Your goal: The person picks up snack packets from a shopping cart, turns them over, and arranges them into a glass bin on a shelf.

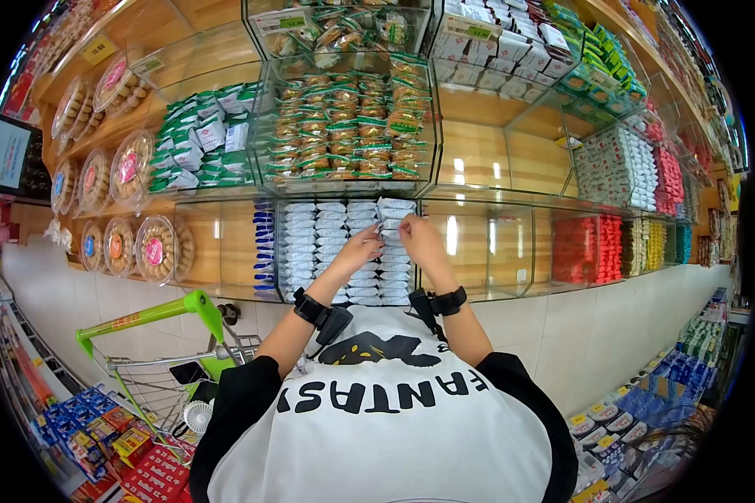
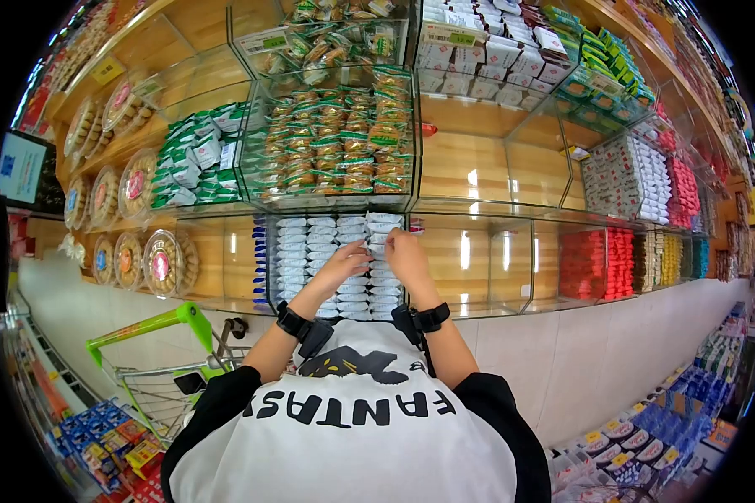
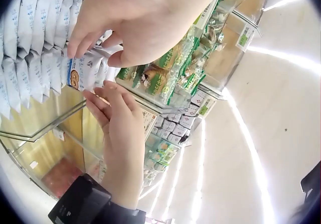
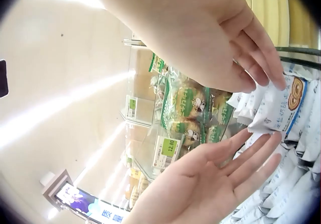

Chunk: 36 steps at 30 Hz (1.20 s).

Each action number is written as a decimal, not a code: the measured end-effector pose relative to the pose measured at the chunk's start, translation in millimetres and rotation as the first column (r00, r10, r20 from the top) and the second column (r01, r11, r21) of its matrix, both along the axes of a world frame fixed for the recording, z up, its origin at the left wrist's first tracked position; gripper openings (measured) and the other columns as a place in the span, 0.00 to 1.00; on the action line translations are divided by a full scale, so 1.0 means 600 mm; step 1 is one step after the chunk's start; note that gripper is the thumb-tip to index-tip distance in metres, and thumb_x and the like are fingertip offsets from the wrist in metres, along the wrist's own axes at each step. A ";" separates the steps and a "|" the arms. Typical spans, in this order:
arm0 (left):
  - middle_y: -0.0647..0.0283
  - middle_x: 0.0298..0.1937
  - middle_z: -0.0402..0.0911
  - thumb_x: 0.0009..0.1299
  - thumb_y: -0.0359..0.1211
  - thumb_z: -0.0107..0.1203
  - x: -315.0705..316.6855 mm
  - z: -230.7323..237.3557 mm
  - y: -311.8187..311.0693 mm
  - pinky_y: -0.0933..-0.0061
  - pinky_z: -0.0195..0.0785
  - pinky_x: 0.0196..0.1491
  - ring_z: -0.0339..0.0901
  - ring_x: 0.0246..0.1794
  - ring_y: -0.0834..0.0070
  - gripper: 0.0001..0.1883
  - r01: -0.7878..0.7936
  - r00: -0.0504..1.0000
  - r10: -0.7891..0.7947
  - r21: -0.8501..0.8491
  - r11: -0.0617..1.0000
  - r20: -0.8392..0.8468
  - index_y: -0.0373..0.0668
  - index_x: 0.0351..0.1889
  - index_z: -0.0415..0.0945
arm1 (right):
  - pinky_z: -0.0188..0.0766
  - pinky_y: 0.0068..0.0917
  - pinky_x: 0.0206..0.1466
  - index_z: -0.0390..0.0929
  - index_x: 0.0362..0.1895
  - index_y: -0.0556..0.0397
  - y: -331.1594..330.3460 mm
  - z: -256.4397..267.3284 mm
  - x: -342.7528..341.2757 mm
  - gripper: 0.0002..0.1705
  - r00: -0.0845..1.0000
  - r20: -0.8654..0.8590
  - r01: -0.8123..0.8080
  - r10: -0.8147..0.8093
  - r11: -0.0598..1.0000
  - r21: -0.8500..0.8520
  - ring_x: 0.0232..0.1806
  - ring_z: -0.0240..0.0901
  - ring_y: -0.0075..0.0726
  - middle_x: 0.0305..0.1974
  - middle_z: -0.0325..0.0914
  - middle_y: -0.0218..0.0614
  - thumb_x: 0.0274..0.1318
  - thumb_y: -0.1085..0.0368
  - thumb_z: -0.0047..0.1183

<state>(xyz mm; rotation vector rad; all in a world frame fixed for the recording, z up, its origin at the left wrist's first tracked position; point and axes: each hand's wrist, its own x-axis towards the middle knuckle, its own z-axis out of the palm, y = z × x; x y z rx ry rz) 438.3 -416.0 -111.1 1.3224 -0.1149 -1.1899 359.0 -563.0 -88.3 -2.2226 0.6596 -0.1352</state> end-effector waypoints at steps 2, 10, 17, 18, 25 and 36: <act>0.57 0.52 0.65 0.63 0.31 0.45 0.001 0.006 0.004 0.77 0.66 0.47 0.70 0.48 0.73 0.28 0.007 1.000 -0.007 0.011 1.000 0.021 0.34 0.62 0.54 | 0.68 0.41 0.33 0.72 0.28 0.56 -0.008 0.002 -0.004 0.04 0.999 0.026 0.032 -0.032 0.999 -0.001 0.32 0.72 0.53 0.28 0.75 0.48 0.45 0.70 0.48; 0.57 0.53 0.65 0.64 0.33 0.44 -0.002 0.040 0.038 0.74 0.65 0.47 0.72 0.47 0.72 0.22 0.002 0.991 -0.003 0.012 1.000 0.132 0.40 0.57 0.62 | 0.67 0.38 0.31 0.71 0.29 0.55 -0.026 0.029 -0.025 0.04 0.987 0.129 0.098 -0.098 0.995 0.007 0.31 0.72 0.48 0.27 0.75 0.42 0.46 0.69 0.49; 0.62 0.45 0.74 0.67 0.34 0.40 -0.029 0.074 0.086 0.74 0.65 0.46 0.73 0.44 0.75 0.15 -0.053 0.973 0.032 0.086 0.995 0.227 0.41 0.50 0.68 | 0.67 0.37 0.31 0.72 0.31 0.53 0.003 0.043 -0.025 0.06 0.988 0.156 -0.005 0.004 1.000 0.011 0.30 0.72 0.46 0.26 0.74 0.41 0.46 0.68 0.50; 0.62 0.43 0.75 0.67 0.34 0.40 -0.035 0.073 0.095 0.75 0.65 0.46 0.73 0.43 0.75 0.15 -0.072 0.970 0.051 0.079 0.994 0.239 0.41 0.49 0.69 | 0.67 0.37 0.31 0.72 0.32 0.53 0.008 0.043 -0.023 0.06 0.986 0.163 -0.041 0.038 0.999 0.012 0.30 0.72 0.46 0.26 0.74 0.41 0.46 0.68 0.50; 0.65 0.41 0.76 0.67 0.34 0.40 -0.104 0.067 0.174 0.78 0.64 0.43 0.72 0.41 0.80 0.14 -0.253 0.908 0.209 0.078 0.964 0.364 0.41 0.47 0.70 | 0.67 0.31 0.30 0.72 0.33 0.53 0.066 0.059 -0.021 0.06 0.929 0.300 -0.227 0.215 0.974 0.007 0.28 0.72 0.39 0.30 0.73 0.38 0.47 0.71 0.48; 0.60 0.40 0.74 0.67 0.27 0.42 -0.300 0.161 0.324 0.76 0.65 0.47 0.73 0.43 0.75 0.11 -0.673 0.561 0.517 -0.007 0.739 0.646 0.35 0.45 0.69 | 0.66 0.27 0.27 0.73 0.35 0.54 0.270 0.093 -0.023 0.07 0.667 0.471 -0.683 0.577 0.726 0.079 0.24 0.71 0.32 0.29 0.73 0.38 0.49 0.73 0.49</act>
